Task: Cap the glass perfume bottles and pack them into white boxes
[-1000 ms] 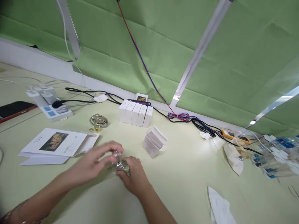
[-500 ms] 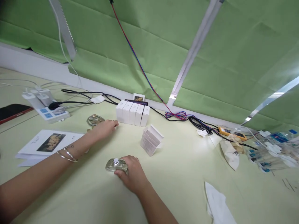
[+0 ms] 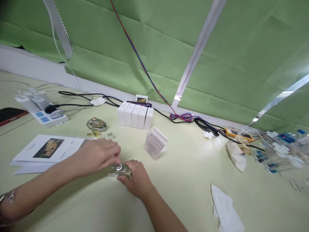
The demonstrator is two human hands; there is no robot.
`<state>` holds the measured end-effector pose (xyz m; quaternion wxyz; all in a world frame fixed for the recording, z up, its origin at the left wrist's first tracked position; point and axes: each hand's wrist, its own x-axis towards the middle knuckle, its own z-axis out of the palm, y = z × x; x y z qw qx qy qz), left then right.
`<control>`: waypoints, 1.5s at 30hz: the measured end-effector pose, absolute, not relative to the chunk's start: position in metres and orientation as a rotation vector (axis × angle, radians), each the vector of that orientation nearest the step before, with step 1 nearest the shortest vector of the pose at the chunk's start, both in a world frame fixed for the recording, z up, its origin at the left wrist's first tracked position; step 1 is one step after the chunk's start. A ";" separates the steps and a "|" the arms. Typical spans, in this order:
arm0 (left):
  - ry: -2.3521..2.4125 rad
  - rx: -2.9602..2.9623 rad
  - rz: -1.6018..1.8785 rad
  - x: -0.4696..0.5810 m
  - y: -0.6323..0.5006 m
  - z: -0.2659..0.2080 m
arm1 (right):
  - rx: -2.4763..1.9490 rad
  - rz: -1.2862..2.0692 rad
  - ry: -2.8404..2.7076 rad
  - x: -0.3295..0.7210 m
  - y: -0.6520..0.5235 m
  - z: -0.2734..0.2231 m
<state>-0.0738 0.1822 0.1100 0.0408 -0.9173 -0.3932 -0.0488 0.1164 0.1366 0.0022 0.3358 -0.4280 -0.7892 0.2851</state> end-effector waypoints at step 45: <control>-1.343 -2.669 -0.301 -0.103 0.256 0.075 | -1.301 0.680 -1.670 0.109 0.144 0.020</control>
